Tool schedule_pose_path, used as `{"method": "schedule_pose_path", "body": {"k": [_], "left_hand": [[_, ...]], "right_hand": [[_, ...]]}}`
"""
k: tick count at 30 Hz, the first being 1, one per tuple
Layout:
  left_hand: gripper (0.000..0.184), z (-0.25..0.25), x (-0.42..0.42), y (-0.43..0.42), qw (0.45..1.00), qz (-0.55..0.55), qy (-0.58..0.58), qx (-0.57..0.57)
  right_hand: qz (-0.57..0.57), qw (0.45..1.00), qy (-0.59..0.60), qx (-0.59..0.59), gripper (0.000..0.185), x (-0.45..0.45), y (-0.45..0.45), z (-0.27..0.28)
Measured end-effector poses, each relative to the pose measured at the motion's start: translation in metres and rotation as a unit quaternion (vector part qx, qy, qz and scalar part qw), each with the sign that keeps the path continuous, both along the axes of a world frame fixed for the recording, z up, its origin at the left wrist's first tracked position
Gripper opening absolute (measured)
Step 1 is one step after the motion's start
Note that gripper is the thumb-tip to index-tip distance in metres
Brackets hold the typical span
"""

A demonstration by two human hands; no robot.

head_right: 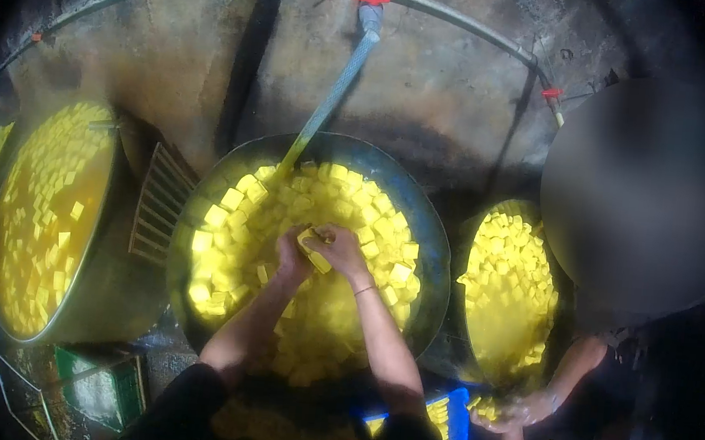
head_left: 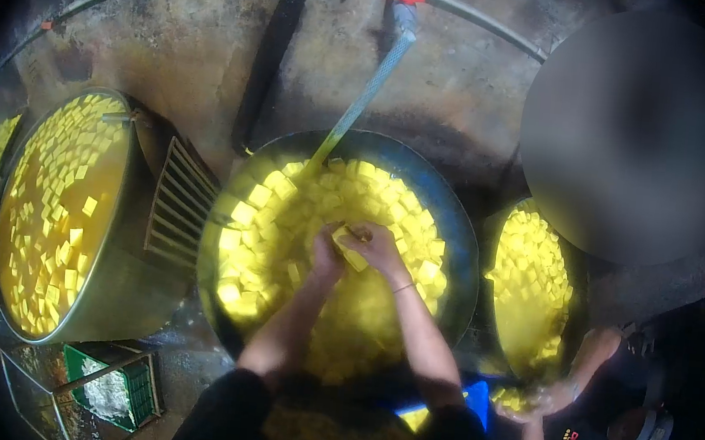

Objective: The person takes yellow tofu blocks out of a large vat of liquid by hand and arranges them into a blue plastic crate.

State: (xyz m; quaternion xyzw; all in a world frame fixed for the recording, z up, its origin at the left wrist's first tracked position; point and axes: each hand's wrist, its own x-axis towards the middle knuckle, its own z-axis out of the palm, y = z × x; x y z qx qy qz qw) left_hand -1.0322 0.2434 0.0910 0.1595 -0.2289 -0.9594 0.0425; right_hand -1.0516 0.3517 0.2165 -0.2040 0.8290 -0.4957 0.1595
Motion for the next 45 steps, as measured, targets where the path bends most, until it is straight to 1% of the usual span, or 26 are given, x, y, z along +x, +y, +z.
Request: {"method": "schedule_pose_path", "body": {"k": [3,6,8,9,10,12,14,16,17,18,20,22,24,27,28,29,30,31,33,34,36,38,39,42,44,45], "left_hand": [[0.028,-0.005,-0.005,0.004,0.988,-0.043,0.107,0.102],[0.033,0.017,0.001,0.019,0.989,0.055,-0.006,0.140],[0.038,0.033,0.005,0.014,0.975,0.082,-0.096,0.181],[0.043,0.030,0.008,0.012,0.964,0.081,-0.060,0.246],[0.043,0.022,0.011,0.005,0.964,0.087,-0.057,0.246],[0.047,0.012,0.015,-0.014,0.990,0.046,0.025,0.133],[0.046,0.012,0.012,-0.028,0.971,0.099,-0.021,0.218],[0.041,0.018,0.013,-0.049,0.958,0.133,0.018,0.255],[0.034,0.007,0.008,-0.058,0.964,0.161,-0.004,0.211],[0.034,0.017,0.011,-0.066,0.965,0.166,-0.001,0.205],[0.030,0.046,0.022,-0.080,0.938,0.181,0.011,0.296],[0.030,0.050,0.022,-0.089,0.947,0.186,0.009,0.263],[0.031,0.052,0.022,-0.089,0.960,0.185,-0.004,0.209],[0.036,0.041,0.014,-0.082,0.968,0.134,0.034,0.208],[0.034,0.048,0.014,-0.078,0.964,0.131,-0.064,0.224],[0.034,0.012,0.006,-0.073,0.990,0.134,-0.023,-0.048],[0.034,0.015,0.005,-0.065,0.992,0.111,-0.041,0.037],[0.034,0.018,0.004,-0.057,0.986,0.094,-0.064,0.124],[0.034,0.012,0.002,-0.040,0.988,0.052,-0.088,0.112],[0.034,0.009,0.004,-0.034,0.989,0.027,-0.103,0.098],[0.033,0.025,0.020,-0.023,0.988,0.036,-0.132,0.066],[0.033,0.037,0.021,-0.017,0.975,0.032,-0.051,0.213],[0.034,0.038,0.023,-0.016,0.971,0.033,0.015,0.238],[0.035,0.036,0.029,-0.018,0.965,0.074,-0.015,0.253],[0.036,0.015,0.027,-0.031,0.964,0.081,-0.002,0.254],[0.036,0.002,0.024,-0.039,0.965,0.078,0.029,0.250]], "right_hand": [[-0.023,0.994,0.032,0.098,0.038,0.002,-0.008,0.020],[0.002,0.995,0.096,0.041,0.033,0.001,-0.021,0.015],[0.028,0.950,0.302,0.072,0.032,-0.013,-0.035,-0.013],[0.035,0.974,0.204,0.093,0.035,-0.016,-0.039,-0.035],[0.042,0.973,0.206,0.091,0.035,-0.025,-0.044,-0.046],[0.012,0.999,-0.033,0.007,0.040,-0.037,-0.060,-0.049],[0.030,0.997,-0.048,0.051,0.042,-0.060,-0.064,-0.049],[0.062,0.959,0.248,0.123,0.045,-0.089,-0.075,-0.081],[0.123,0.969,0.214,-0.006,0.039,-0.106,-0.081,-0.120],[0.128,0.968,0.215,-0.013,0.039,-0.123,-0.083,-0.165],[-0.027,0.955,0.241,0.171,0.033,-0.145,-0.082,-0.230],[-0.092,0.971,0.211,0.070,0.025,-0.116,-0.068,-0.194],[-0.056,0.991,-0.091,-0.084,0.021,-0.117,-0.039,-0.187],[-0.073,0.920,-0.346,-0.169,0.035,-0.042,-0.025,-0.039],[-0.054,0.945,-0.286,-0.149,0.035,-0.027,-0.024,-0.022],[-0.039,0.966,-0.223,-0.127,0.037,-0.012,-0.023,-0.007],[0.010,0.992,-0.094,-0.078,0.039,-0.001,-0.023,0.005],[-0.007,0.992,-0.098,-0.075,0.039,0.009,-0.022,0.024],[0.082,0.989,0.046,0.115,0.044,0.021,-0.027,0.053],[0.074,0.990,0.043,0.116,0.044,0.022,-0.029,0.049],[0.090,0.967,0.197,0.133,0.050,0.023,-0.033,0.026],[0.062,0.971,0.174,0.154,0.056,0.028,-0.036,0.011],[0.066,0.984,0.087,0.137,0.054,0.027,-0.036,0.011],[-0.001,0.998,-0.054,0.041,0.050,0.019,-0.027,-0.007],[0.073,0.949,-0.020,0.305,0.043,0.015,-0.016,-0.019],[0.072,0.950,-0.019,0.304,0.043,0.019,-0.016,-0.039]]}}
